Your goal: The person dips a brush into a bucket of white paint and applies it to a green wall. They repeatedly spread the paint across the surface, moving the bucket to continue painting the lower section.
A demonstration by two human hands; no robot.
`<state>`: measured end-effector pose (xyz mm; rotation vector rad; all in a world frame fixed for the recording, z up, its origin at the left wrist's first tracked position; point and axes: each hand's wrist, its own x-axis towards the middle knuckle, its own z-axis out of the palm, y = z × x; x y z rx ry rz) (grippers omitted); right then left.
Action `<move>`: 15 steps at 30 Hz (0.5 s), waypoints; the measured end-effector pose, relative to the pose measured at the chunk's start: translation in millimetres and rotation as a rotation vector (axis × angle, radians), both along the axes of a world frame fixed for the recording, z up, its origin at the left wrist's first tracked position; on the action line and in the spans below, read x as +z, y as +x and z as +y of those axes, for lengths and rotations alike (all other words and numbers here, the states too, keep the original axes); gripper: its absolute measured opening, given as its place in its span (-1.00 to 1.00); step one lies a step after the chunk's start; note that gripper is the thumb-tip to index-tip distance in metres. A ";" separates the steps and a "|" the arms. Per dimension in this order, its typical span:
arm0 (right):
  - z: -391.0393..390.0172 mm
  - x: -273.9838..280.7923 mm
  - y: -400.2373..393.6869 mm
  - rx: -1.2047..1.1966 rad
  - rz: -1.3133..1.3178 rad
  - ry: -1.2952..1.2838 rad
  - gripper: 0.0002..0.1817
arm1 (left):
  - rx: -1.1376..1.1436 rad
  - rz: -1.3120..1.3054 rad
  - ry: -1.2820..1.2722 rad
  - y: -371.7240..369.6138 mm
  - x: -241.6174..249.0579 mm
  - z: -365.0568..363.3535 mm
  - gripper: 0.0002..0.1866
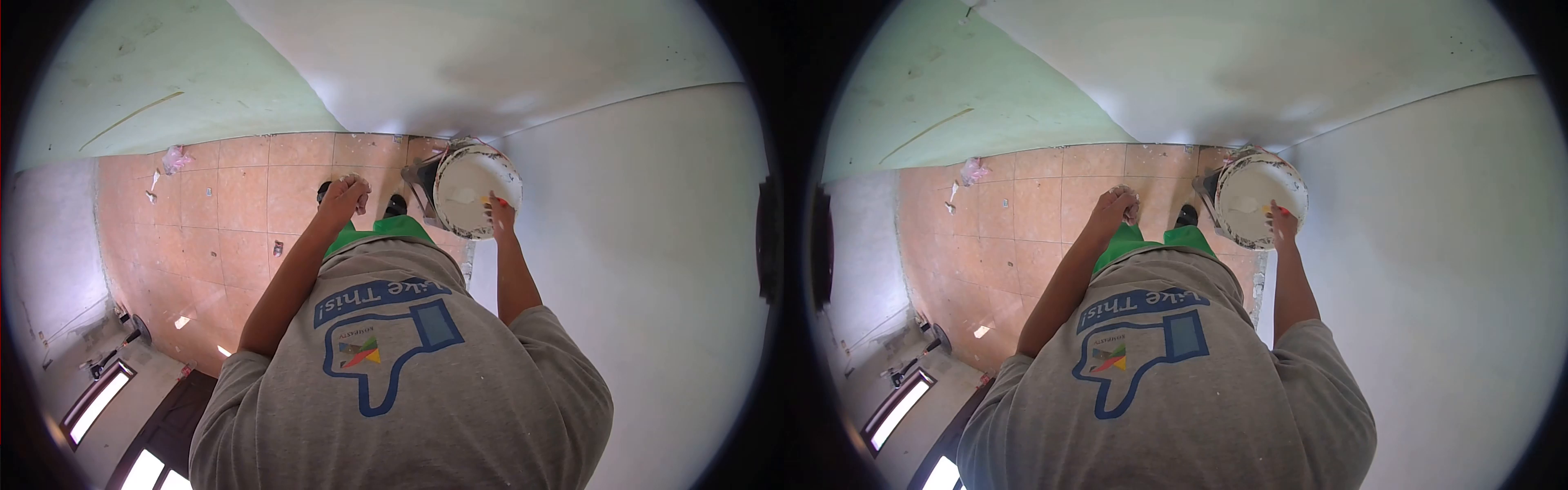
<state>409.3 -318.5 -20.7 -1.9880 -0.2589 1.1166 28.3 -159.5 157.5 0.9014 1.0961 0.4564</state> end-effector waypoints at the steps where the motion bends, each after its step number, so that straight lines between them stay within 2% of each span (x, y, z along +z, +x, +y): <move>1: -3.0 2.1 9.5 -0.122 0.116 -0.031 -0.57 | -0.002 0.000 0.003 0.1 0.6 1.3 -0.86; 3: -10.4 1.3 20.3 -0.293 0.282 0.011 -0.63 | 0.009 -0.001 0.025 1.4 0.2 5.2 -0.85; 5: -18.7 4.5 31.6 -0.269 0.532 0.158 -0.69 | -0.067 0.116 0.052 1.3 -7.9 10.4 -0.83; 7: -22.9 13.3 27.4 -0.264 0.604 0.260 -0.70 | -0.242 0.139 0.293 -1.8 -12.7 11.8 -0.75; 8: -19.2 26.5 19.3 -0.255 0.600 0.274 -0.70 | -0.305 0.121 0.453 -4.9 -33.1 13.0 -0.74; 9: -21.6 16.9 20.6 -0.239 0.626 0.309 -0.64 | -0.364 0.116 0.620 -6.1 -45.2 16.9 -0.74; 10: -14.6 16.5 17.3 -0.149 0.630 0.293 -0.63 | -0.219 0.032 0.181 -0.4 -29.0 18.7 -0.75; 11: 0.3 36.9 5.3 -0.072 0.528 0.212 -0.60 | -0.279 0.048 0.429 -0.6 -15.5 19.3 -0.75; 12: 9.1 45.4 -4.8 0.077 0.472 0.266 -0.59 | -0.262 0.100 0.395 -0.6 -13.8 22.2 -0.76; 13: 20.4 75.0 -16.9 0.155 0.580 0.225 -0.59 | -0.143 0.129 0.185 -1.2 -0.8 21.7 -0.75; 14: 32.9 72.2 -26.8 0.169 0.634 0.183 -0.67 | -0.065 0.109 0.051 -5.2 5.4 21.3 -0.67; 15: 44.3 71.7 -34.8 0.197 0.641 0.181 -0.67 | -0.038 0.115 0.056 -10.8 8.6 20.8 -0.67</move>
